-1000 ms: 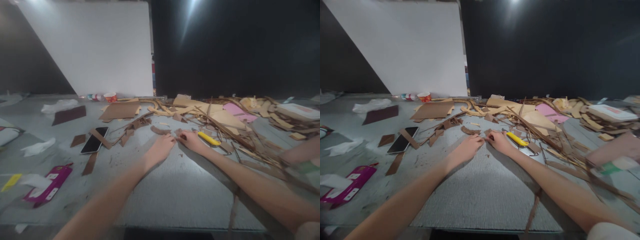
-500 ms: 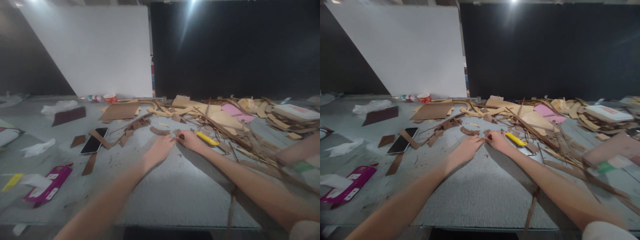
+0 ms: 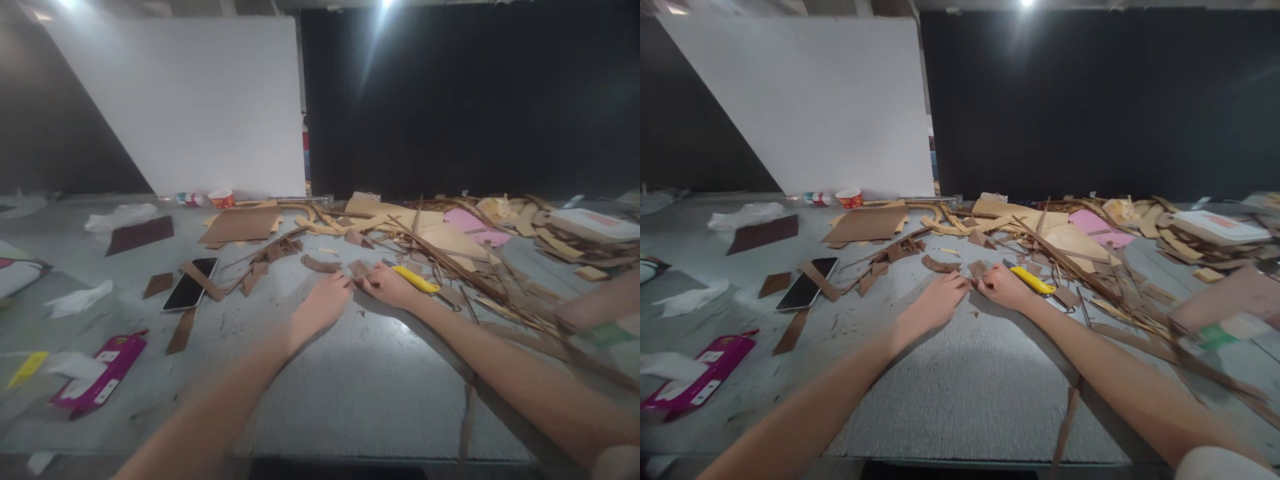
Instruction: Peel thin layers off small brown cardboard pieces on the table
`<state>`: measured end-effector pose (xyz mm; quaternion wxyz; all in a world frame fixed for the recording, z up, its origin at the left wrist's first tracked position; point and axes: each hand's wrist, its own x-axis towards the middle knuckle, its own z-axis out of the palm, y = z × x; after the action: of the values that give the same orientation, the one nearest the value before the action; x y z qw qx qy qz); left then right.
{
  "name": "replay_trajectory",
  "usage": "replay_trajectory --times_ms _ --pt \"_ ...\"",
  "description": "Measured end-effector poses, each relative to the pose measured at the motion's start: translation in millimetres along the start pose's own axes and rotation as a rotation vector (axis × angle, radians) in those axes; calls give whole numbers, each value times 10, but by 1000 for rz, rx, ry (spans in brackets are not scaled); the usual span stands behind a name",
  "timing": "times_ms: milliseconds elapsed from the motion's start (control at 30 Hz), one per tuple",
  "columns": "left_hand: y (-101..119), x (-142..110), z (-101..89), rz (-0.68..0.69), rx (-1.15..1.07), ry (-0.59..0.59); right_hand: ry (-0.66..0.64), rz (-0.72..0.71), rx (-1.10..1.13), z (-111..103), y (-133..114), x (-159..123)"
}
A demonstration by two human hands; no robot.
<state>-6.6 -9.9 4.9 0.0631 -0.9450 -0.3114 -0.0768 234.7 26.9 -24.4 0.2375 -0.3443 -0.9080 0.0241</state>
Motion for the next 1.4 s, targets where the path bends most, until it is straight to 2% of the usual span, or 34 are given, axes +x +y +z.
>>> replay_trajectory --times_ms 200,400,567,667,767,867,967,1067,1200,1400 --pt "-2 -15 39 -39 -26 14 -8 -20 -16 21 -15 0" --pt "33 -51 51 -68 -11 23 -33 -75 114 -34 -76 -37" --pt "61 -55 74 -74 -15 57 -65 64 85 -46 -120 -18" --pt "42 -58 97 -53 -30 68 -72 132 144 -78 -144 -2" --pt "5 -61 130 -18 -58 68 -20 234 239 -111 -147 25" --pt "-22 -60 143 16 -103 75 50 255 309 -99 -112 62" --pt "-15 -54 104 31 -130 106 41 213 269 -36 -50 81" --pt "25 -46 40 -17 -91 126 -3 221 194 32 1 73" --pt "84 -46 6 -82 -9 93 -59 254 145 71 17 64" --pt "125 -54 9 -75 20 63 -74 266 104 85 31 70"
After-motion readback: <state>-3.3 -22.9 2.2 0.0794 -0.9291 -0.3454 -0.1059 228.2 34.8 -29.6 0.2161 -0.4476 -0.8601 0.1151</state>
